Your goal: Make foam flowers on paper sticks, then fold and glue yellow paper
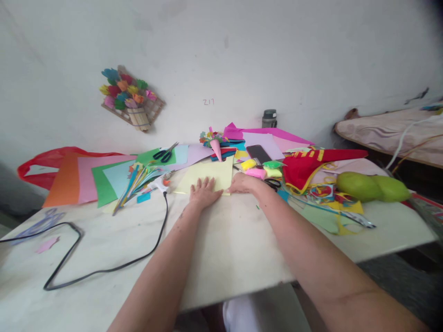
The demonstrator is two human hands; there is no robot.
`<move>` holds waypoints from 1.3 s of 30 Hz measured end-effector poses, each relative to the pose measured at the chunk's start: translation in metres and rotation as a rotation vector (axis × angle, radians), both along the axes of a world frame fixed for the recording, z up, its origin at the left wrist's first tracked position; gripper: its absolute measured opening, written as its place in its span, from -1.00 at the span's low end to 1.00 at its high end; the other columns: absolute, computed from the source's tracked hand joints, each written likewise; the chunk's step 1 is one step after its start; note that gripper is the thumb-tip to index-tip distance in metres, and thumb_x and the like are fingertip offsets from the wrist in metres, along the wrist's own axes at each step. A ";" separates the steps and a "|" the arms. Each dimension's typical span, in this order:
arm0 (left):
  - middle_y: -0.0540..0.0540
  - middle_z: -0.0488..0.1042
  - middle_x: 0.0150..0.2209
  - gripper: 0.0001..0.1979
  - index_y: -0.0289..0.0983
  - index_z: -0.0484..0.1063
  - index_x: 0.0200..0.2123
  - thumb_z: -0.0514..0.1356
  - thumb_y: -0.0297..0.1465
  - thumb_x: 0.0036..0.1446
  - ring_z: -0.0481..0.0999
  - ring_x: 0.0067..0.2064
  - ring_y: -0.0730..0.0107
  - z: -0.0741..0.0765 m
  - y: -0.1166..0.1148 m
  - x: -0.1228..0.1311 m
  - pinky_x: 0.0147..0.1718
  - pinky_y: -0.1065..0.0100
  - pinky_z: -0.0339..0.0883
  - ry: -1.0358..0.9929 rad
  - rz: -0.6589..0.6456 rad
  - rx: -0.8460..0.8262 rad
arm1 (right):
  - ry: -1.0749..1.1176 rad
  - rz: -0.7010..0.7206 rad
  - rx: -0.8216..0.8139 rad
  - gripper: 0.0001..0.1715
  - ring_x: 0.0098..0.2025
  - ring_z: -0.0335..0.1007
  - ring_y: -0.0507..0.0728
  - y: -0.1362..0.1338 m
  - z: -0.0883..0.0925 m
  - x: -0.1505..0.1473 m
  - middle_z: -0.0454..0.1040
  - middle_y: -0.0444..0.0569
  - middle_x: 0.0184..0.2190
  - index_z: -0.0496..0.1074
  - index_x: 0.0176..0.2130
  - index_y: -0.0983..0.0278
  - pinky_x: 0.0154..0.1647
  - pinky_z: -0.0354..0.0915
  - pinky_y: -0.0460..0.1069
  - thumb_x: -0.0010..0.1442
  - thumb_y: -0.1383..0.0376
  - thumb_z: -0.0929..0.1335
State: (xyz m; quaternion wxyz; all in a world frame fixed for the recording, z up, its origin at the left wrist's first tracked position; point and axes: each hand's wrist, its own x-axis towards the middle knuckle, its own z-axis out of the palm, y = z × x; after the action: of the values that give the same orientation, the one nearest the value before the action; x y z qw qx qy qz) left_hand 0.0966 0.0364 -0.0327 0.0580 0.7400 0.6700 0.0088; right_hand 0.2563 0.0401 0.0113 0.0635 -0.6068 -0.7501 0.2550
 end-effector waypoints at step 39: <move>0.01 -0.27 0.27 -0.28 -0.08 -0.16 0.23 -0.22 0.07 0.02 -0.42 0.24 -0.06 0.008 0.004 -0.036 -0.01 -0.36 -0.34 -0.017 0.095 -0.020 | -0.059 -0.010 0.080 -0.71 -0.60 0.38 0.04 -0.003 -0.016 -0.046 0.49 -0.01 -0.54 0.46 -0.38 0.30 -0.57 0.24 -0.11 -0.02 0.13 0.32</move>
State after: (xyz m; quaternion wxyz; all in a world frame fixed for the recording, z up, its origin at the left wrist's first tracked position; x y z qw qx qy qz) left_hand 0.0605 0.0404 -0.0243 0.0706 0.7066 0.7040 0.0111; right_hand 0.2103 0.0370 -0.0042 0.0670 -0.6149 -0.7581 0.2065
